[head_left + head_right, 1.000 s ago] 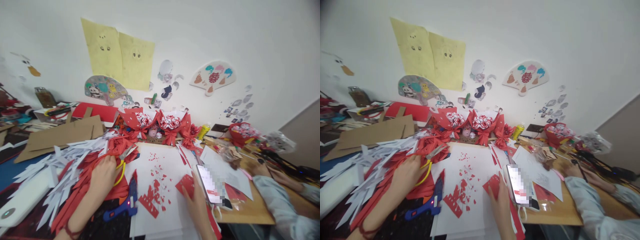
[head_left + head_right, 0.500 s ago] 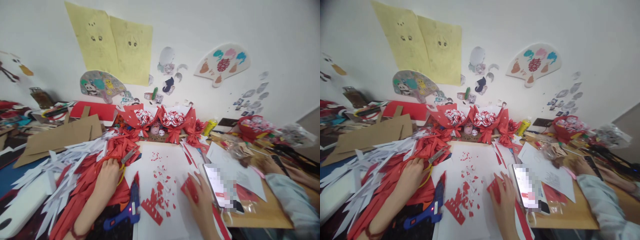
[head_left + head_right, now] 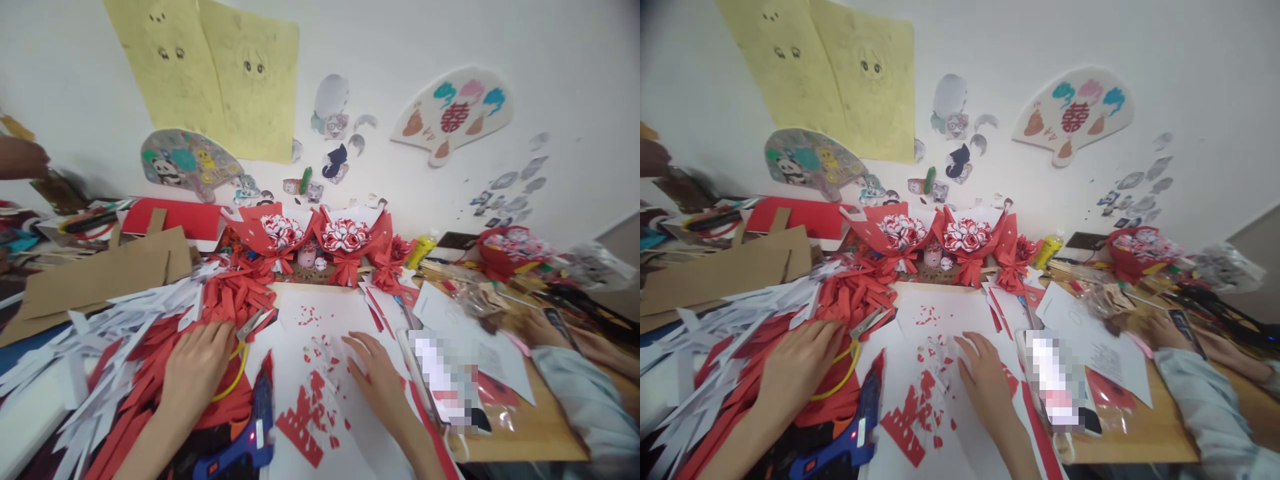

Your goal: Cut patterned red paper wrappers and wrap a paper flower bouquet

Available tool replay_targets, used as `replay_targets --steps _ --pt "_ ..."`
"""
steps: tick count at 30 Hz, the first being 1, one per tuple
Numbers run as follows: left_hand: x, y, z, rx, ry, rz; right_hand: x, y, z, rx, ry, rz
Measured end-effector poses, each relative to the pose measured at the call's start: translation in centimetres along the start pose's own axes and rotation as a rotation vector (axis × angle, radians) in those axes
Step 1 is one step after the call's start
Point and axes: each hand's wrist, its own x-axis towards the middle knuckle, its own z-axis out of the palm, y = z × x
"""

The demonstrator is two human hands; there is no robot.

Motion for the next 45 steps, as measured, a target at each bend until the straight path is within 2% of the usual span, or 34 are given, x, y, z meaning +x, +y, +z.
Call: replay_targets --steps 3,6,10,13,21,26,34,39,45 --pt "0.5 0.7 0.0 -0.089 -0.048 0.098 2.0 -1.3 0.0 -0.055 -0.11 -0.085" --pt "-0.2 1.3 0.3 -0.191 -0.085 0.124 3.9 -2.6 0.5 -0.106 -0.197 -0.133" --pt "-2.2 1.4 0.5 -0.36 -0.196 0.127 6.2 -3.0 2.0 -0.2 -0.248 -0.177" --pt "-2.6 1.1 0.4 -0.392 -0.25 0.136 7.7 -2.8 3.3 -0.249 -0.265 -0.195" --pt "1.3 2.1 -1.2 -0.35 -0.257 0.187 9.7 -3.1 5.8 -0.343 -0.303 -0.253" --pt "1.1 2.5 -0.9 -0.377 -0.276 0.182 9.8 -3.5 6.2 -0.362 -0.309 -0.264" --pt "-1.4 0.7 0.5 -0.496 -0.159 0.085 9.9 -4.0 6.4 -0.25 -0.297 -0.262" --pt "-1.6 0.3 0.4 -0.536 -0.139 0.048 9.8 -3.3 6.8 -0.091 -0.22 -0.155" --pt "-1.5 1.3 0.7 -0.529 -0.147 0.073 9.9 -2.8 7.2 0.089 -0.146 -0.034"
